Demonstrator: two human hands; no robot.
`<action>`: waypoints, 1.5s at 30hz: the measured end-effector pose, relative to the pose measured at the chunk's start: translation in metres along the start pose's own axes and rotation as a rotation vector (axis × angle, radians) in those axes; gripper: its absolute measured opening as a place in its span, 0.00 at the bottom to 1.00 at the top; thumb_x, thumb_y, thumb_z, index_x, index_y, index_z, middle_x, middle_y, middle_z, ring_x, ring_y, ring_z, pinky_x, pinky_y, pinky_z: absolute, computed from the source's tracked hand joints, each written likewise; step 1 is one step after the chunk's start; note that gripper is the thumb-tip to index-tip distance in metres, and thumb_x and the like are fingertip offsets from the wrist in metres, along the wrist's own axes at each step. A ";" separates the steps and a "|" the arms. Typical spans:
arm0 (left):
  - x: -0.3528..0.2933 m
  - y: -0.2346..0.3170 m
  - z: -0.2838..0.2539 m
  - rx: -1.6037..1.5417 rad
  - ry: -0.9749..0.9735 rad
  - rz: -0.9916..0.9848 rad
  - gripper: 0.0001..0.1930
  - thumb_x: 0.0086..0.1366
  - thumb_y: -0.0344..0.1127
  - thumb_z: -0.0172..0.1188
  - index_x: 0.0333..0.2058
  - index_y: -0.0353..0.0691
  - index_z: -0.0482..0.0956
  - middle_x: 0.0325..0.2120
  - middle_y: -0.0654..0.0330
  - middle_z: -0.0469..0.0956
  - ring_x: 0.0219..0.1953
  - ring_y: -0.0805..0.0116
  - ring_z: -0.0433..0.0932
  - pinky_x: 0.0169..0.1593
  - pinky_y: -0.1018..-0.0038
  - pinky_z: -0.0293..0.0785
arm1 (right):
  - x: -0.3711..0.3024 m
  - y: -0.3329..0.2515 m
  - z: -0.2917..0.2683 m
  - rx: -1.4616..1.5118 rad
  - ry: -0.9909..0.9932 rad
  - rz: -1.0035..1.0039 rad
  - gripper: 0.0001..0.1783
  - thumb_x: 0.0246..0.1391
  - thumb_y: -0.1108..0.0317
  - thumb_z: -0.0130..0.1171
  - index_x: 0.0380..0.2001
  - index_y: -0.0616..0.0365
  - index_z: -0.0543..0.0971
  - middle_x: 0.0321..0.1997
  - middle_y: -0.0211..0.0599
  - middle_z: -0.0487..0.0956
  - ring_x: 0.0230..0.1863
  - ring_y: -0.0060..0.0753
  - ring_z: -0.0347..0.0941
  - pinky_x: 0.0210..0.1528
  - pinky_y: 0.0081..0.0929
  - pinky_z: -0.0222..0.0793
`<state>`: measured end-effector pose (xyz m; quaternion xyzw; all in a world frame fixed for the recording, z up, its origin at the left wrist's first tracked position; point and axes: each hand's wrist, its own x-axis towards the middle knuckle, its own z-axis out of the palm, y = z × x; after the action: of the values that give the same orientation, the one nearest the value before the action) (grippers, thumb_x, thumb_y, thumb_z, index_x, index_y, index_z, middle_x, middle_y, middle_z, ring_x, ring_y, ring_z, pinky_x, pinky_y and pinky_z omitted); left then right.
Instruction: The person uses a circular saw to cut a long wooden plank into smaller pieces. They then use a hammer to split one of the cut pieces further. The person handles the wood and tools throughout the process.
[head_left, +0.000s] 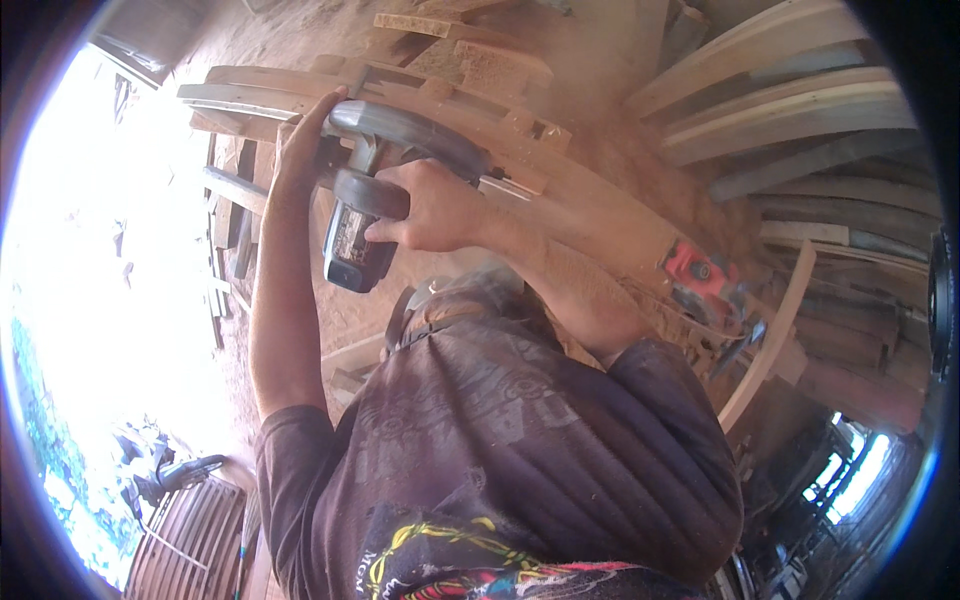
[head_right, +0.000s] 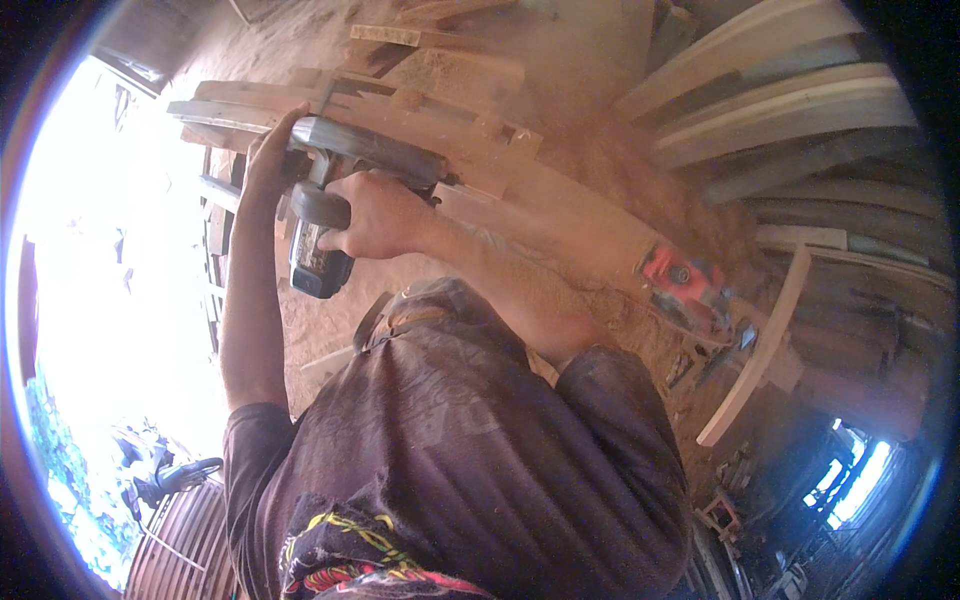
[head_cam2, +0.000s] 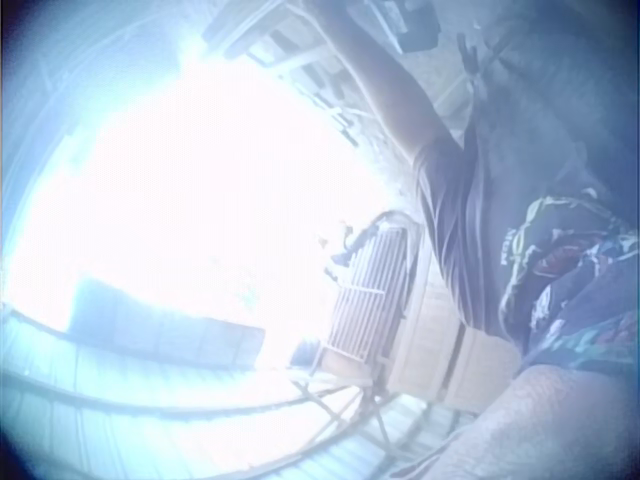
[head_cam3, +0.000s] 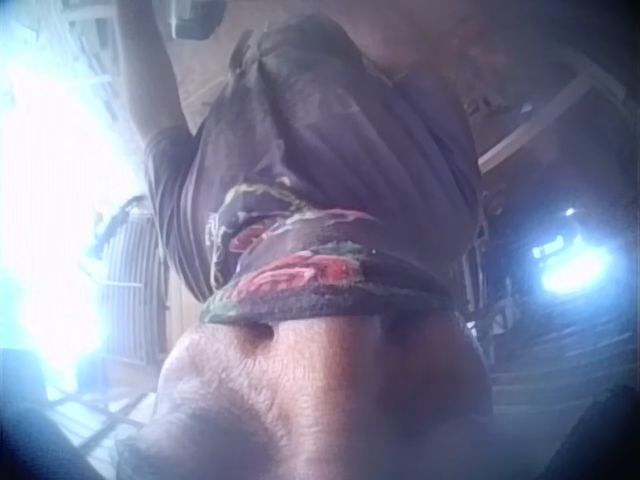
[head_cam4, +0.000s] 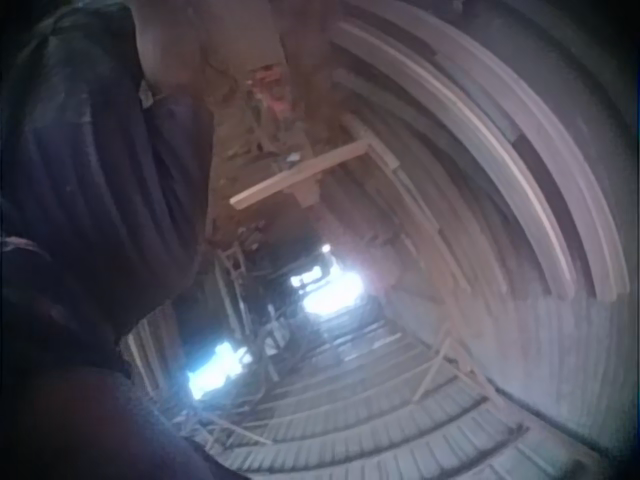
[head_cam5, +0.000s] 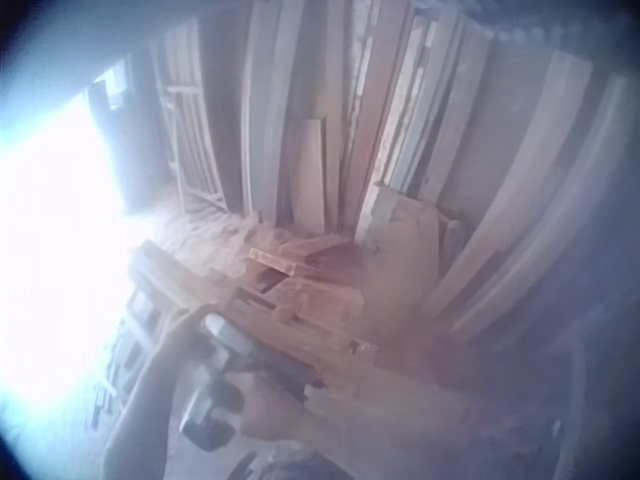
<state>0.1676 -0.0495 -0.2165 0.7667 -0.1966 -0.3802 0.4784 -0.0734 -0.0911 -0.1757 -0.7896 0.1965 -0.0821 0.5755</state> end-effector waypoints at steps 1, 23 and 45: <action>-0.002 0.000 0.000 -0.021 -0.012 0.001 0.23 0.63 0.52 0.76 0.42 0.36 0.89 0.27 0.61 0.82 0.25 0.72 0.80 0.29 0.73 0.75 | 0.000 -0.002 0.000 0.001 -0.012 0.008 0.23 0.51 0.64 0.77 0.48 0.65 0.86 0.43 0.54 0.88 0.48 0.48 0.86 0.55 0.39 0.77; 0.001 0.000 -0.007 0.056 0.053 -0.104 0.26 0.62 0.59 0.75 0.39 0.37 0.88 0.25 0.64 0.80 0.21 0.75 0.77 0.25 0.77 0.69 | 0.002 -0.001 0.006 -0.045 -0.010 -0.031 0.25 0.52 0.61 0.77 0.49 0.66 0.85 0.45 0.59 0.88 0.49 0.54 0.86 0.56 0.41 0.77; -0.010 0.019 -0.002 0.056 0.094 -0.130 0.30 0.58 0.60 0.76 0.41 0.34 0.86 0.24 0.62 0.80 0.23 0.73 0.79 0.25 0.73 0.73 | 0.005 -0.010 0.000 -0.007 -0.055 0.005 0.32 0.51 0.58 0.76 0.51 0.74 0.82 0.45 0.67 0.85 0.52 0.63 0.84 0.60 0.48 0.77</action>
<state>0.1639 -0.0506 -0.1948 0.8080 -0.1343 -0.3684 0.4397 -0.0663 -0.0904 -0.1665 -0.7930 0.1827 -0.0581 0.5783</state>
